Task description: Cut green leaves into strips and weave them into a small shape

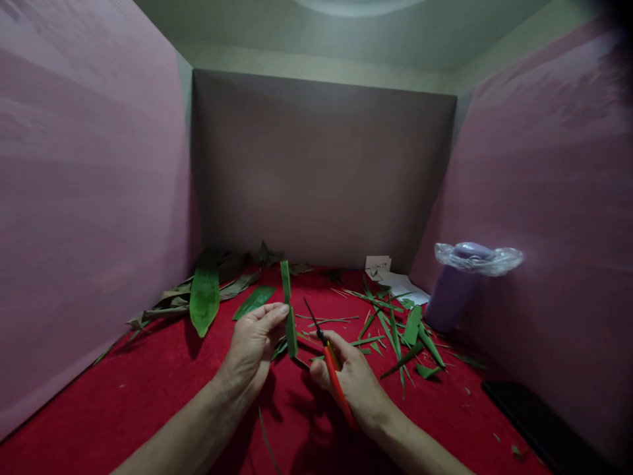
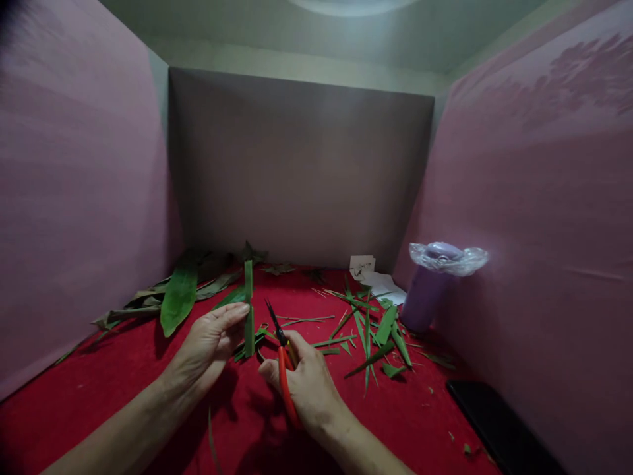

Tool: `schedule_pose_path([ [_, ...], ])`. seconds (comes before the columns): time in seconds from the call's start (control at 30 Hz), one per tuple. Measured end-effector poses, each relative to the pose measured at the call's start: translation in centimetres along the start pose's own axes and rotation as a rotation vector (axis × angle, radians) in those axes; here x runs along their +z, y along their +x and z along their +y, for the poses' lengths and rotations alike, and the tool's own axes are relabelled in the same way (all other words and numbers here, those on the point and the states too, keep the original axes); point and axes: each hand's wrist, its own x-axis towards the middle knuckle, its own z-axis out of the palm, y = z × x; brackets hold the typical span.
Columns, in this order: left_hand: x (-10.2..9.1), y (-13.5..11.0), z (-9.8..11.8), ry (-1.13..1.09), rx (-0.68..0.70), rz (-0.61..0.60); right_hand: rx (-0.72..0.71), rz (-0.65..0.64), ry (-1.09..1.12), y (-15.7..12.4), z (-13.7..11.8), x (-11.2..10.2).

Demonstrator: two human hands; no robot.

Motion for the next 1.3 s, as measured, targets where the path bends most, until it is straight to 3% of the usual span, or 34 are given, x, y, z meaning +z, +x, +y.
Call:
schedule_pose_path([
  [0.07,-0.1,0.2,0.0,0.012,0.015,-0.001,-0.063,-0.003,-0.129,-0.1,-0.7,-0.5],
  [0.27,-0.3,0.3,-0.2,0.056,0.011,0.0,-0.076,-0.044,-0.329,-0.4,-1.7,-0.9],
  [0.5,-0.4,0.2,-0.4,0.165,0.0,-0.049,-0.178,0.035,-0.579,-0.5,-1.9,-1.2],
  [0.8,-0.6,0.6,-0.5,0.238,0.038,-0.067,-0.229,0.047,-0.63,-0.4,-2.2,-1.3],
  [1.3,-0.5,0.4,-0.2,0.226,0.006,-0.086,-0.225,0.018,-0.515,-0.5,-2.3,-1.4],
])
